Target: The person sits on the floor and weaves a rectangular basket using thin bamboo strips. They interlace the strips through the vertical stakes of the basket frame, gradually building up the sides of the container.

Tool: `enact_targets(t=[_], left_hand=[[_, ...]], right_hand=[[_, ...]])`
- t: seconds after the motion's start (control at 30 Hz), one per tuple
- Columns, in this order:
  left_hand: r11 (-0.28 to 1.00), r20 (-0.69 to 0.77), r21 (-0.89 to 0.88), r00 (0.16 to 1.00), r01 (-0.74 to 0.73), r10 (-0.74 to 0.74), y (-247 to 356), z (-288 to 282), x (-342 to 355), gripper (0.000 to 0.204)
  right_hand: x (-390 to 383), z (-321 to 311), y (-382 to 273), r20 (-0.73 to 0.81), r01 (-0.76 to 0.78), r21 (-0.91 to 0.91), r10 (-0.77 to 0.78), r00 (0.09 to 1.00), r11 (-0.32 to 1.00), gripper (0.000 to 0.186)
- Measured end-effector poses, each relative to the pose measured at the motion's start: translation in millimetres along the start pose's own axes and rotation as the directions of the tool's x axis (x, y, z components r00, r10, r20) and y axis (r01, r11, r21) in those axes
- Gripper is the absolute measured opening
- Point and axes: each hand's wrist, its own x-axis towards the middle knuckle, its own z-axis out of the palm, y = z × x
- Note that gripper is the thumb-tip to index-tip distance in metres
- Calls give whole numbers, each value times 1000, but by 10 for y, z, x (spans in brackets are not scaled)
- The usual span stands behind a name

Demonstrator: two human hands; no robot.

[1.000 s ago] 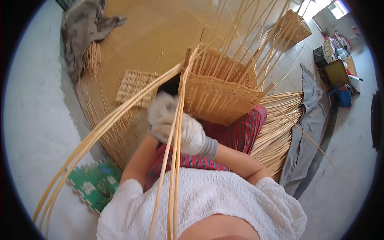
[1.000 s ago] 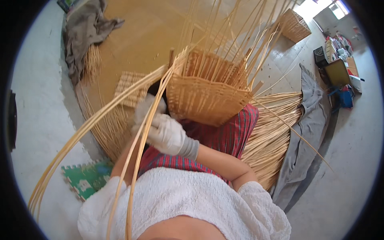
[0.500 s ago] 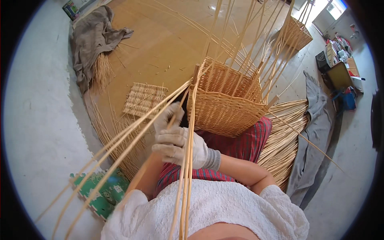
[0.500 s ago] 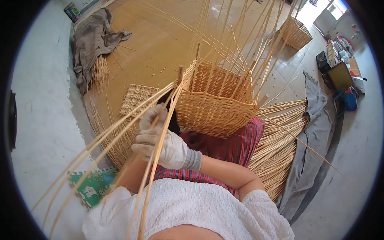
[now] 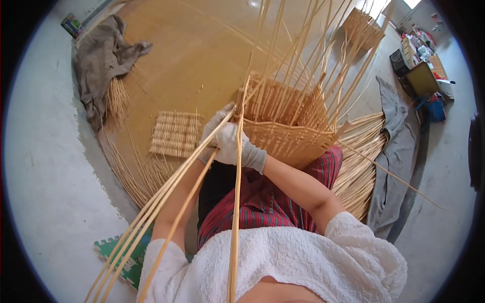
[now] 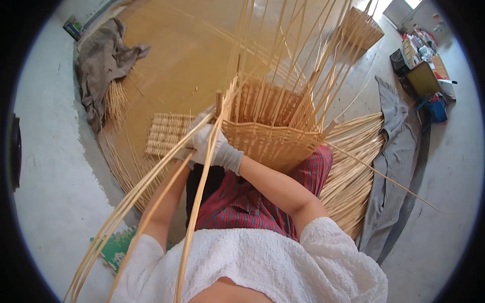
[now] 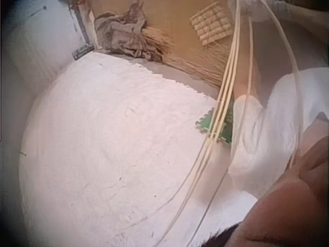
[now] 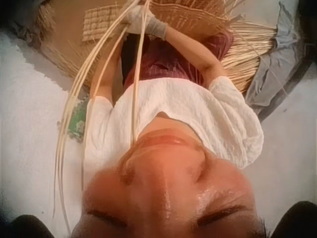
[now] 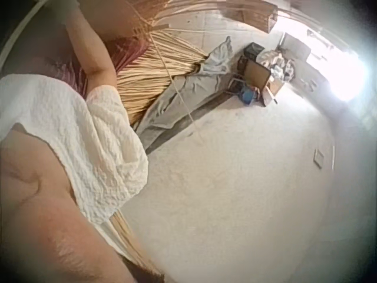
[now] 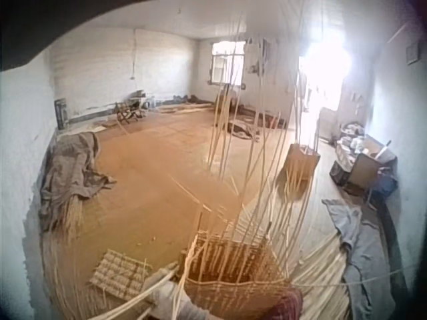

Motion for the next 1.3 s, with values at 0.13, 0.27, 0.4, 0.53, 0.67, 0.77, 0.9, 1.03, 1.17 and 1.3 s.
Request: enact_targets(t=[0.13,0.27,0.4,0.53,0.67,0.77,0.9,1.03,1.17,1.3], left_hand=[[997,63,-60,997,-41,45,-29,-91,-106,58],[998,28,60,999,-17,16,-37,-41,-375,61],[915,14,400,998,-59,59,170,-1,-802,65],[547,240,779,952,-305,188,610,872,-1068,67],[588,237,632,848,-505,475,621,1195,-1061,44],[735,41,398,811,-549,583,765,768,-937,32],[652,61,526,789,-546,611,563,614,-966,24],[577,-24,610,715,-544,699,-82,628,-1137,24],[621,10,668,839,-410,543,-149,486,-699,52],[728,110,566,910,-387,399,33,501,86,70]], right_hand=[[-48,128,-130,-152,81,139,-59,987,987,26],[-94,349,-101,-238,207,-2,-202,950,978,21],[-216,-248,-793,256,482,-105,-444,858,870,39],[-854,51,-1045,-100,539,55,-532,841,841,49],[-1067,-346,-1136,131,394,36,-395,909,919,28],[-1417,-923,-594,-65,190,175,-182,981,966,9],[-1415,-1040,1081,-373,308,925,365,853,224,43],[-1370,-1083,933,-543,311,779,337,769,545,36],[-1576,-1168,825,-499,57,742,493,712,668,17],[-1595,-1037,870,-590,-149,614,576,566,775,21]])
